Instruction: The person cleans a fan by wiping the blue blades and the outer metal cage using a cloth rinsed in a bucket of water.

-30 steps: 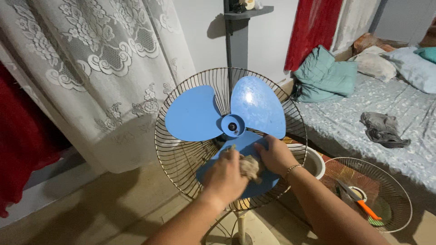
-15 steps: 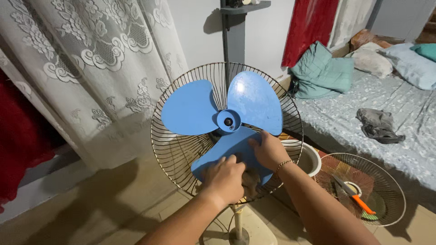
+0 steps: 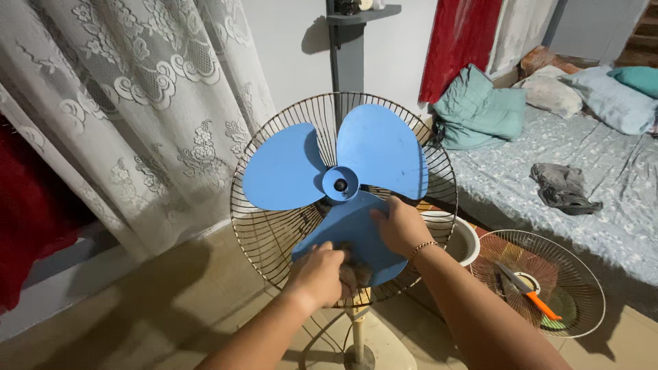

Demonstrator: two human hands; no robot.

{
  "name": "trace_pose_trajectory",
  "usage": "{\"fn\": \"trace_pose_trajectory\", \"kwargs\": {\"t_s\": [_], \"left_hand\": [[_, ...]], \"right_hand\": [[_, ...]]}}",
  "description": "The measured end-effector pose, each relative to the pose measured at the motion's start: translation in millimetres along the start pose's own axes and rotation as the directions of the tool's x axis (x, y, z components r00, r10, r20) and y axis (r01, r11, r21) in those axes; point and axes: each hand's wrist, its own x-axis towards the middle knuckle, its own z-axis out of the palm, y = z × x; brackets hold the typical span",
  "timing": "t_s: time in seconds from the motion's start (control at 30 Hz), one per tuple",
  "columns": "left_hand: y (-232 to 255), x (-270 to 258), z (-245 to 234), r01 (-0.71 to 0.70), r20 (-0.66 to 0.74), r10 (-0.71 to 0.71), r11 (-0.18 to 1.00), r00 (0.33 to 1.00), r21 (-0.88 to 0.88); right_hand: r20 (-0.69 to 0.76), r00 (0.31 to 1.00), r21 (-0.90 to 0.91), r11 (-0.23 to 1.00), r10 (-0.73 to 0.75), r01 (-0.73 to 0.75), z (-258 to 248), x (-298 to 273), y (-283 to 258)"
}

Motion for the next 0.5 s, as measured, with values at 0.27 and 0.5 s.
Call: {"fn": "trace_pose_trajectory", "kwargs": {"t_s": [0.27, 0.5], "left_hand": [[-0.3, 1.4, 19.3, 0.039, -0.078, -0.034, 0.997, 0.996, 0.066], [-8.7, 10.1, 22.6, -0.01, -0.092, -0.005, 0.987, 0.996, -0.161]], "right_hand": [[-0.033, 0.999, 0.006, 1.0, 0.0, 0.0, 0.9, -6.3, -8.4], [-0.028, 1.0, -0.012, 1.0, -0.013, 0.012, 3.0, -11.4, -12.4]]}}
